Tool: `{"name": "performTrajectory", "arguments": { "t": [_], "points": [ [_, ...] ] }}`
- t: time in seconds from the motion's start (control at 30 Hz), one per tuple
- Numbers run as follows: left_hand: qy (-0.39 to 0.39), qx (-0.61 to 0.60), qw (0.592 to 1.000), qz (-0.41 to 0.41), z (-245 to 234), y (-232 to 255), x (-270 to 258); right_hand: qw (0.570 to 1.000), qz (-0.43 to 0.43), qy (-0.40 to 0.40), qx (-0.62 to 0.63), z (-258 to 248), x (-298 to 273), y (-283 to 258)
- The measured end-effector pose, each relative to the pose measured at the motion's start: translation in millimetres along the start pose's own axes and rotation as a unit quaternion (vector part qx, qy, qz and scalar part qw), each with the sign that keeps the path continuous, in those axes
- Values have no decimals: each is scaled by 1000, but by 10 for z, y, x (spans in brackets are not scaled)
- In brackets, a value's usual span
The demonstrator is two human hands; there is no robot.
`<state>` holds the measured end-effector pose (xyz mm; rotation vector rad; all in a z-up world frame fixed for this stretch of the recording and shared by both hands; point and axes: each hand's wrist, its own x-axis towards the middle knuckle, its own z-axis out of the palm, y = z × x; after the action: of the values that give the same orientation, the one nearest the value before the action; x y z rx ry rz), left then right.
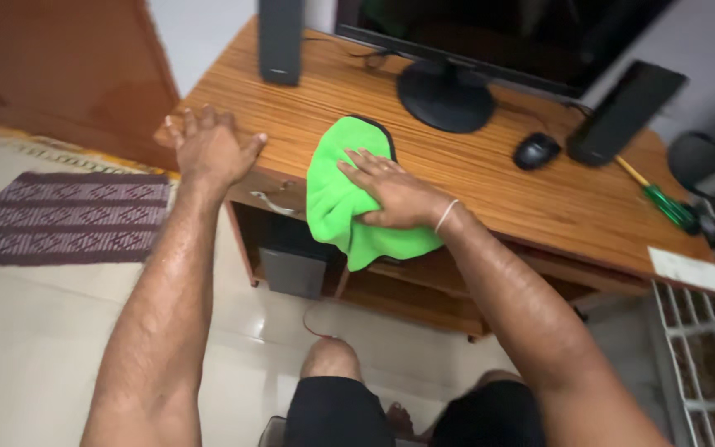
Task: The person wipes the underside and top of a keyboard with a cloth, places it in a desk tray, and proceeds to wipe the desk surface and other peripherals.
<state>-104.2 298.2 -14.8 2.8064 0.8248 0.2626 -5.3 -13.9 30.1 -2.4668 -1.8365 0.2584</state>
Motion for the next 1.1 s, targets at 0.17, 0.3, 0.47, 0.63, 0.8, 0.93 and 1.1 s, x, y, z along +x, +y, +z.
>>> {"name": "performTrajectory", "arguments": {
  "t": [0.17, 0.3, 0.47, 0.63, 0.8, 0.93, 1.1],
  "points": [
    [-39, 18, 998, 55, 103, 445, -29, 998, 50, 33, -5, 9, -815, 319],
    [-53, 24, 992, 115, 231, 939, -95, 995, 70, 63, -16, 48, -1445, 552],
    [-68, 13, 984, 162, 331, 1451, -212, 987, 146, 63, -25, 42, -2236, 827],
    [-90, 19, 978, 186, 348, 1903, -337, 976, 200, 85, -26, 63, -3035, 1121],
    [-94, 9, 975, 202, 348, 2061, -410, 962, 262, 80, -13, 59, -3601, 1402],
    [-81, 8, 978, 191, 390, 2057, -438, 931, 358, 69, 18, 73, -3978, 1552],
    [-54, 36, 982, 178, 529, 2059, -395, 902, 420, 99, 1, 147, -4602, 1738]
  ]
}}
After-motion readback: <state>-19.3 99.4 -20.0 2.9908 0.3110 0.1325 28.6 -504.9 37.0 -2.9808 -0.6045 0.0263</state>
